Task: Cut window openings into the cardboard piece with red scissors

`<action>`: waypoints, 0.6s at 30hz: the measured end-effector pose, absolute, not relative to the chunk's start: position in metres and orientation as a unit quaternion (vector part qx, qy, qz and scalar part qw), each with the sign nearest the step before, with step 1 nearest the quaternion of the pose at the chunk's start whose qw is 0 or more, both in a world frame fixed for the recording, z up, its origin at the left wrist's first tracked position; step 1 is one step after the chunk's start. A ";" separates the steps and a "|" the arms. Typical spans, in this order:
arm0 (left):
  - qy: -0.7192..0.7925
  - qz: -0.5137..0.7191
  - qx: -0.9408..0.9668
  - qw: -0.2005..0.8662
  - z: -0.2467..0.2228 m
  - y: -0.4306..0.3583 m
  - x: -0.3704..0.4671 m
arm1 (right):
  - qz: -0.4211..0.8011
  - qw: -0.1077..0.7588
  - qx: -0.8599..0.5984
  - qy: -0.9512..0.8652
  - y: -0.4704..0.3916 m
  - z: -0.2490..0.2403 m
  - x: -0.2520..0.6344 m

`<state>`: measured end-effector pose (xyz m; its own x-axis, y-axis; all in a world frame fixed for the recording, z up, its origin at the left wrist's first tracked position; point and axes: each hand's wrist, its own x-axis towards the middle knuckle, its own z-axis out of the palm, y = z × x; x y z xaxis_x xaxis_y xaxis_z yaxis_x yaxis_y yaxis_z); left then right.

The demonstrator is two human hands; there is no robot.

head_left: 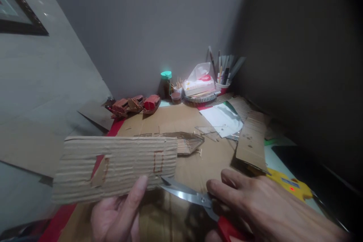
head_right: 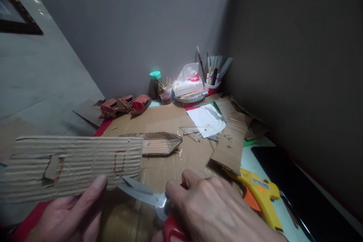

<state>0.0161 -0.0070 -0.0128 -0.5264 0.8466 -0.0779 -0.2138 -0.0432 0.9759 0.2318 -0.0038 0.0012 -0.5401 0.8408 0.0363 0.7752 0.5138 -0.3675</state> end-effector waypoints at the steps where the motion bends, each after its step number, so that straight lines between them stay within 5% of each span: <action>1: 0.553 0.675 0.260 0.414 -0.012 -0.007 0.017 | 0.150 0.122 -0.466 -0.864 -0.004 0.000 0.231; 9: 0.521 0.691 0.166 0.472 -0.001 -0.006 0.026 | 0.151 0.175 -0.479 -0.847 -0.007 -0.004 0.230; 18: 0.548 0.673 0.202 0.454 -0.010 -0.008 0.019 | 0.244 0.074 -0.485 -0.837 -0.001 0.015 0.229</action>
